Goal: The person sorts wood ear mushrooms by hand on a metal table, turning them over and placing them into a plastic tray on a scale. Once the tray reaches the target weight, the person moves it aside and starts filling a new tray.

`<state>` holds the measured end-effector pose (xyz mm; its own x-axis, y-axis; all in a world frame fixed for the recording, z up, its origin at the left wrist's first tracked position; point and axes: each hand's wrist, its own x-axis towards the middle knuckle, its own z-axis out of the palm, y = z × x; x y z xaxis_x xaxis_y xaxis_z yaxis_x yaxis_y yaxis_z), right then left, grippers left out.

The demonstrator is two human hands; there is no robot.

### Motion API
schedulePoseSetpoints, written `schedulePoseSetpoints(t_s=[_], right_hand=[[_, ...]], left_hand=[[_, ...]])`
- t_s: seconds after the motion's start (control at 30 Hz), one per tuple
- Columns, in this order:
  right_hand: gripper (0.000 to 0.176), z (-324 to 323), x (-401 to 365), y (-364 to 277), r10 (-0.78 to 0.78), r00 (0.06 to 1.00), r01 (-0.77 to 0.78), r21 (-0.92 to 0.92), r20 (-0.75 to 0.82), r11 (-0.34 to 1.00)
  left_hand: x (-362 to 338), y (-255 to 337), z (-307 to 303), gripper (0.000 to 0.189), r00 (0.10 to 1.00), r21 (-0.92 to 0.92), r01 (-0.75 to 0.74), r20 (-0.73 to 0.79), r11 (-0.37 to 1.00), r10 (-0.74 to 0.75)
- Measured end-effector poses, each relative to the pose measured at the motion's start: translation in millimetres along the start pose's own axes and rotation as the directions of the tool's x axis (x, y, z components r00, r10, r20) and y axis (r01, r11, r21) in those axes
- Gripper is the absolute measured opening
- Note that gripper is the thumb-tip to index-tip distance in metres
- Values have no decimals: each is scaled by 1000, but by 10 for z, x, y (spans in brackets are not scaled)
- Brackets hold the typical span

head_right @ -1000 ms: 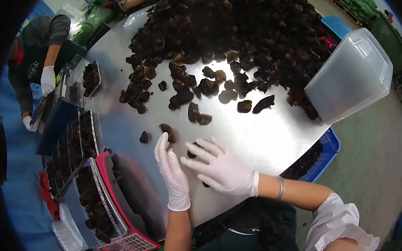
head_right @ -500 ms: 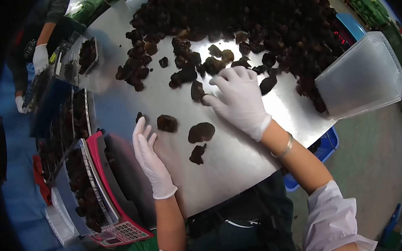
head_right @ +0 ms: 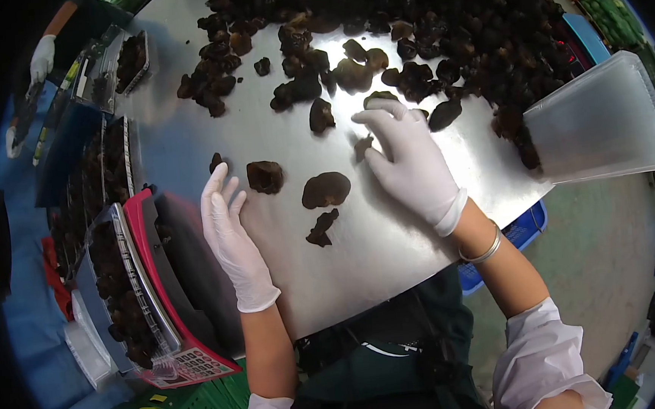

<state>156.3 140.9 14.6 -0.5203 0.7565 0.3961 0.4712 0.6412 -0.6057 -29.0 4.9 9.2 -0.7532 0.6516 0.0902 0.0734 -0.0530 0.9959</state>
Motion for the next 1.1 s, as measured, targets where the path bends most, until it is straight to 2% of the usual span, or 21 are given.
schedulePoseSetpoints(t_s=[0.07,0.1,0.13,0.2,0.33,0.4,0.43,0.47,0.53,0.57,0.6,0.67,0.73,0.8,0.87,0.9,0.93,1.0,1.07,1.1], right_hand=[[41,-61,-63,-170,-120,992,127,-227,41,966],[42,-120,-85,-273,-206,958,244,-185,201,952],[41,-103,-136,-393,-246,918,279,-66,312,958],[31,0,-274,-473,-291,854,320,6,432,947],[19,31,-296,-271,-385,824,402,49,416,914],[14,-40,-141,-120,-309,904,223,292,295,930],[13,-76,-49,-100,-177,956,66,416,235,907],[9,-118,43,-159,68,974,-174,512,218,841],[10,-65,264,140,-23,981,-55,389,191,920],[12,33,313,183,132,973,-223,617,190,755],[11,125,313,246,106,967,-220,555,230,802],[10,40,244,-40,-3,940,-122,346,341,930],[10,49,9,-201,-116,890,-28,307,440,951],[11,-82,-36,-340,-101,851,-121,380,516,917],[9,-154,25,-335,25,877,-314,532,480,787],[9,-240,134,-360,220,796,-578,598,565,556],[8,-223,234,-166,212,858,-508,717,467,477],[9,-263,428,5,226,852,-517,829,473,214],[18,-179,537,-50,278,780,-623,653,561,430],[31,-32,548,-198,274,812,-558,549,515,622]], left_hand=[[-5,-6,-6,44,1000,1,0,-3,1000,0],[0,-5,-6,44,1000,-2,-5,-5,1000,5],[5,-4,-11,44,1000,-2,-8,-8,1000,8],[14,-6,-31,43,1000,-9,5,-13,1000,-5],[35,-39,-47,42,1000,53,21,1,998,-21],[30,-90,-46,37,999,154,-25,49,988,17],[23,-74,-32,35,998,160,-25,53,987,17],[17,-62,-13,35,998,157,-31,57,987,22],[1,-42,19,35,992,307,-98,109,947,67],[-10,-20,37,36,989,357,-125,124,926,85],[-18,-34,38,36,988,355,-132,123,926,94],[-12,-89,10,36,970,448,-227,183,864,160],[-15,-87,-3,37,973,444,-211,182,871,143],[-10,-85,12,37,984,358,-147,149,922,99],[0,-69,-4,37,980,391,-164,166,906,106],[-7,-68,-12,37,977,424,-183,183,887,114],[-14,-62,-12,37,977,427,-178,184,887,108],[-15,-49,16,37,980,419,-170,170,892,107],[0,-108,7,37,981,396,-166,163,903,109],[7,-129,1,37,982,374,-162,156,913,110]])
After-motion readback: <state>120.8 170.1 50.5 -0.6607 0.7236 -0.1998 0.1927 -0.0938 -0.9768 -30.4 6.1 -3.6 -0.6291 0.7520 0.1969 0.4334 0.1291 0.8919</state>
